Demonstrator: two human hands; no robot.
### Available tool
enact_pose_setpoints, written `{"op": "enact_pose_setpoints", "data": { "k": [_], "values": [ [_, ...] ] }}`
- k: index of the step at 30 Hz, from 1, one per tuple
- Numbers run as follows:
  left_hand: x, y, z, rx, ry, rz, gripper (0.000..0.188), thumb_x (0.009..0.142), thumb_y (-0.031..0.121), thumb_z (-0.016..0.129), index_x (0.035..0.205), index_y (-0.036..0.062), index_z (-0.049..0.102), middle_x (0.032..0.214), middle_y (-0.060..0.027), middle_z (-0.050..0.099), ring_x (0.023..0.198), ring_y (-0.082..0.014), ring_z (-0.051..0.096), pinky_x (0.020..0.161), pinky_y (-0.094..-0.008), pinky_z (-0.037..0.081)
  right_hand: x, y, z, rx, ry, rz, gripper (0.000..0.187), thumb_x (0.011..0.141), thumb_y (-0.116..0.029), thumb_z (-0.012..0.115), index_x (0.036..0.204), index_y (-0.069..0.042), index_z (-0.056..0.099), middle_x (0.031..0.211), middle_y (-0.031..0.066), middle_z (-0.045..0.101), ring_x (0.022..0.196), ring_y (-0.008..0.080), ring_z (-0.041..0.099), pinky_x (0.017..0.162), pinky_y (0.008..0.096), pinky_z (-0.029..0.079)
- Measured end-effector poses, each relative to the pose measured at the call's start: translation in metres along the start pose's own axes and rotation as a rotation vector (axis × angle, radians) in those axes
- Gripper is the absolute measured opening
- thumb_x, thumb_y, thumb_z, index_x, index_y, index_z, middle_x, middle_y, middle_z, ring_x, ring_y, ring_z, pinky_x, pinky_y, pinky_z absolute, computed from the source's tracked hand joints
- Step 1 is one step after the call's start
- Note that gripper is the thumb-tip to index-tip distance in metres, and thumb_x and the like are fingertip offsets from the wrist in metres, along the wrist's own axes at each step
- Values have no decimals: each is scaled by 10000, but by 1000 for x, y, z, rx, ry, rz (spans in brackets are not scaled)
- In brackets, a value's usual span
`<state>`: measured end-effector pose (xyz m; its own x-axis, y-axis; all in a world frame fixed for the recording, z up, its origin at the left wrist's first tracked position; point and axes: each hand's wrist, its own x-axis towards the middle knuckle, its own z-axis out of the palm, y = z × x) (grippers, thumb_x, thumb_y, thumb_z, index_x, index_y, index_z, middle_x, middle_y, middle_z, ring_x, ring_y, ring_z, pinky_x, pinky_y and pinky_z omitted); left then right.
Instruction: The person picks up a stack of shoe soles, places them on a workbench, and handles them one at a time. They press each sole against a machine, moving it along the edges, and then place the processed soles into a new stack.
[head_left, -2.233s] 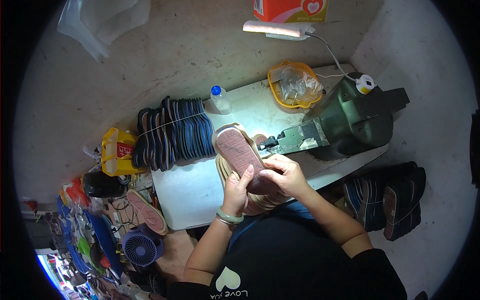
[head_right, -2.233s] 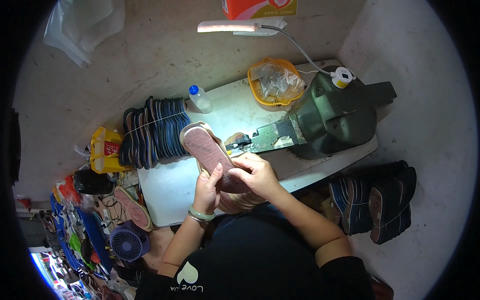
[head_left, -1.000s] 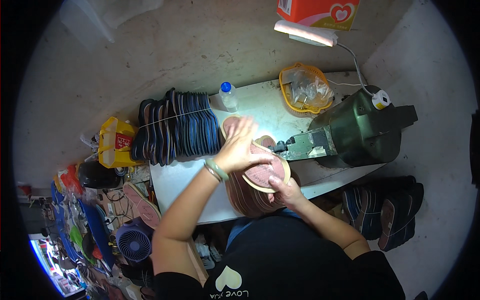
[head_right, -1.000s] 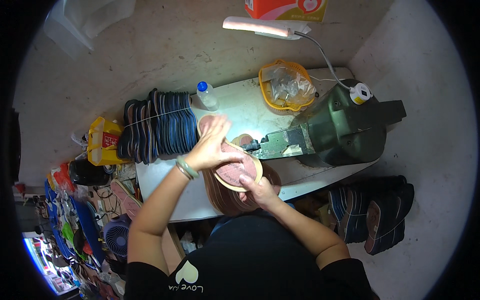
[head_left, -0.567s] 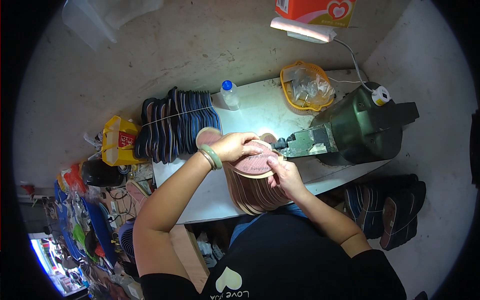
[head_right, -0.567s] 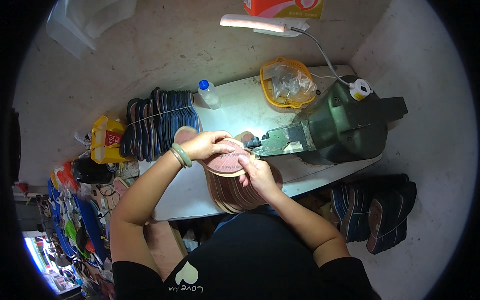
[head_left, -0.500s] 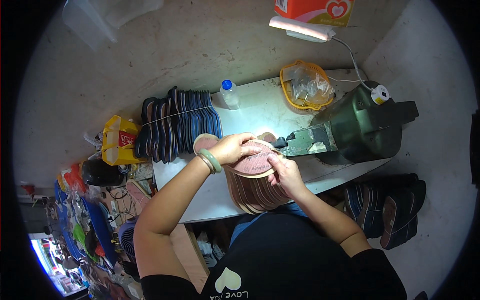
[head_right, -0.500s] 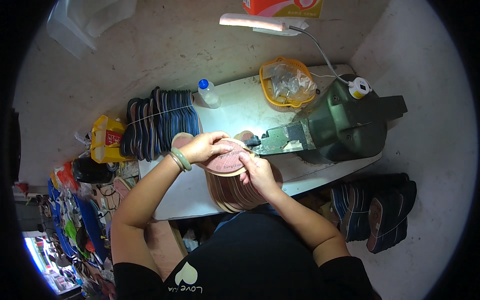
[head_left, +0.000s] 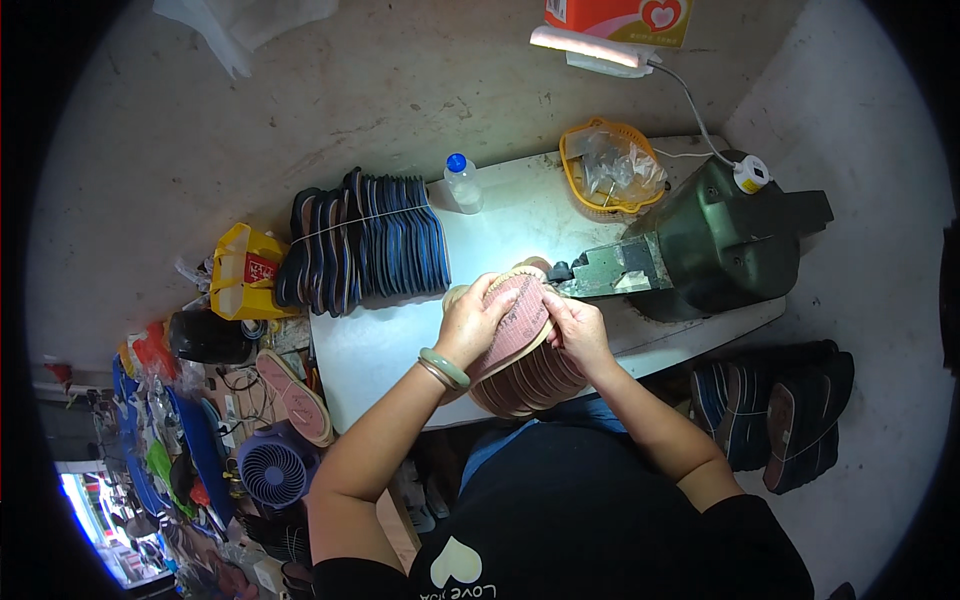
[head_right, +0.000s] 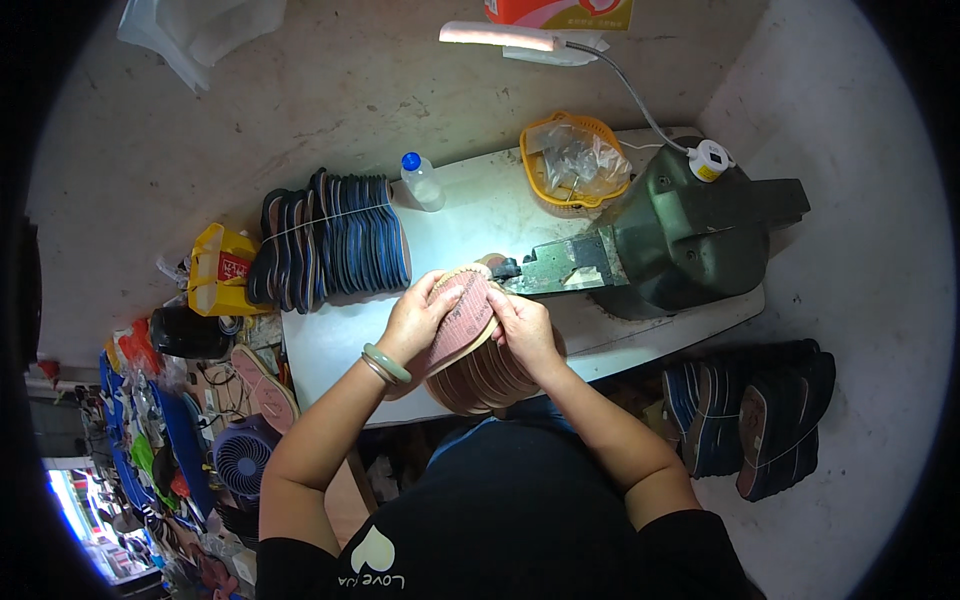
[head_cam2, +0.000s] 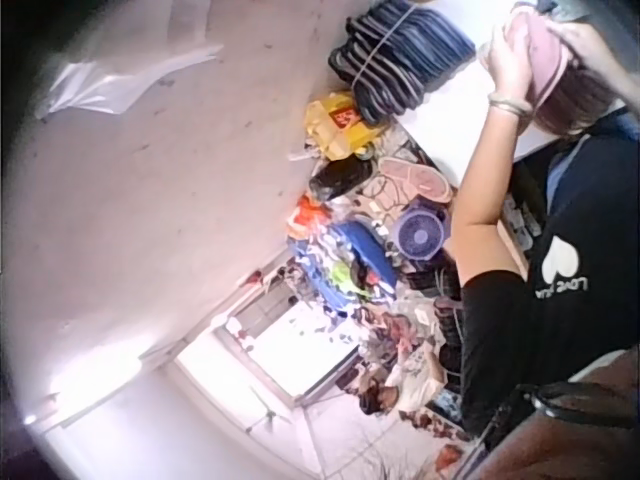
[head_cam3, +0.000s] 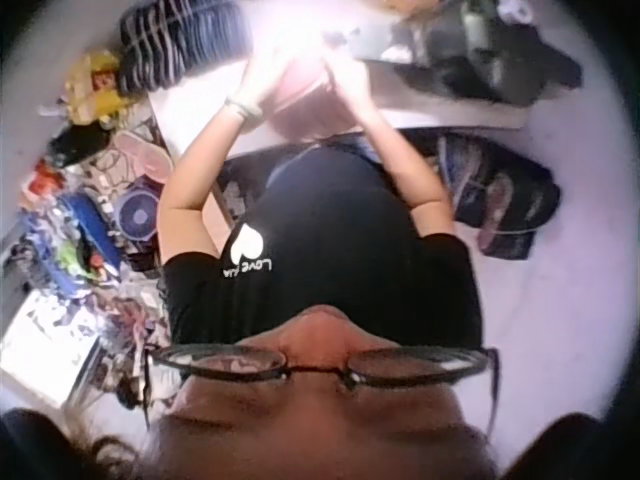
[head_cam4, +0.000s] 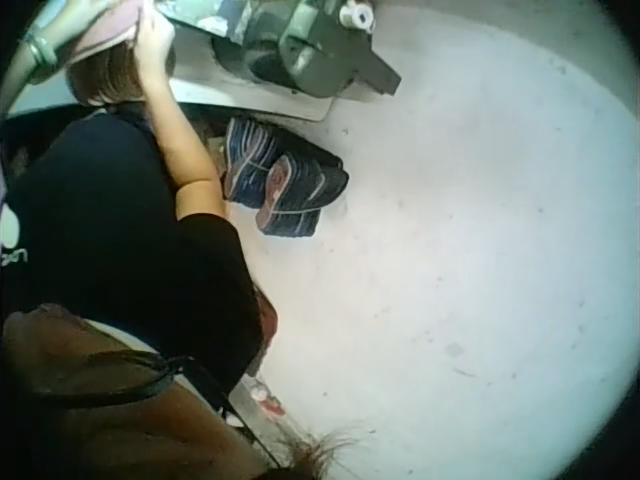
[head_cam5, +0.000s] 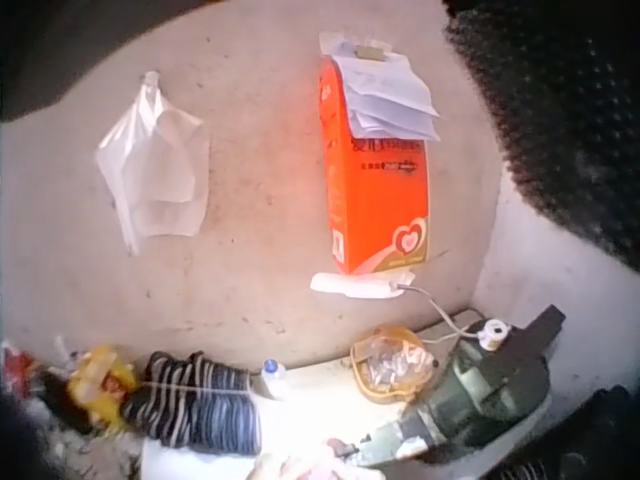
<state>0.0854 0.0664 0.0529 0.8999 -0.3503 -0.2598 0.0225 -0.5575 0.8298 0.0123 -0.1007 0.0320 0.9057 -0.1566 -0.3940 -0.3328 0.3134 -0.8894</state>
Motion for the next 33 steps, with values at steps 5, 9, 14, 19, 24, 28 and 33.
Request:
{"op": "enact_pose_setpoints", "data": {
  "k": [5, 9, 14, 19, 24, 28, 33],
  "values": [
    [-5, 2, 15, -192, 64, -41, 432, 886, 279, 633, 1224, 28, 537, 1055, -183, 656, 967, -288, 642, 847, -350, 487, -12, 13, -3, 34, -64, 18, 395, 992, -316, 481, 780, -20, 634, 631, 9, 587, 509, 59, 510, 468, 204, 412],
    [-6, -2, 26, -173, 166, 32, 506, 872, 314, 648, 1255, 19, 496, 1121, -218, 613, 1017, -322, 618, 874, -377, 479, -45, 43, -13, 52, -336, 154, 372, 977, -347, 505, 959, 0, 640, 874, 36, 644, 820, 106, 592, 762, 278, 469],
    [-12, 24, 27, -31, 266, 1, 579, 856, 384, 661, 1212, -34, 476, 1058, -242, 623, 986, -364, 620, 846, -404, 482, -74, 25, -16, 508, -655, 480, 461, 872, -249, 634, 1230, 10, 502, 1099, 144, 615, 977, 206, 614, 902, 351, 473],
    [-6, 25, 37, -62, 499, -32, 481, 834, 357, 699, 999, -65, 536, 901, -237, 630, 846, -360, 619, 763, -418, 477, -87, 18, -31, 707, -657, 566, 485, 819, -139, 622, 1251, 25, 475, 924, 92, 587, 865, 223, 599, 869, 367, 479],
    [5, 26, 42, 19, 564, -195, 541, 827, 393, 697, 1012, -82, 517, 908, -278, 626, 888, -414, 614, 789, -447, 472, -97, 11, -29, 816, -521, 613, 319, 900, -217, 516, 1107, 25, 529, 775, 35, 482, 708, 177, 503, 776, 330, 435],
    [18, 32, 41, -16, 602, -341, 575, 834, 403, 687, 1056, -90, 490, 987, -330, 609, 978, -450, 597, 854, -460, 459, -93, -10, -22, 529, -329, 451, 268, 949, -239, 419, 919, -4, 543, 639, 20, 432, 633, 168, 471, 696, 329, 425],
    [34, 1, 36, 64, 592, -125, 862, 851, 482, 625, 1380, -92, 260, 1380, -331, 349, 1314, -416, 326, 1087, -438, 269, -71, -15, -18, 274, -135, 357, 328, 946, -246, 449, 850, 32, 592, 626, 53, 564, 557, 140, 516, 568, 257, 421]
  ]
}}
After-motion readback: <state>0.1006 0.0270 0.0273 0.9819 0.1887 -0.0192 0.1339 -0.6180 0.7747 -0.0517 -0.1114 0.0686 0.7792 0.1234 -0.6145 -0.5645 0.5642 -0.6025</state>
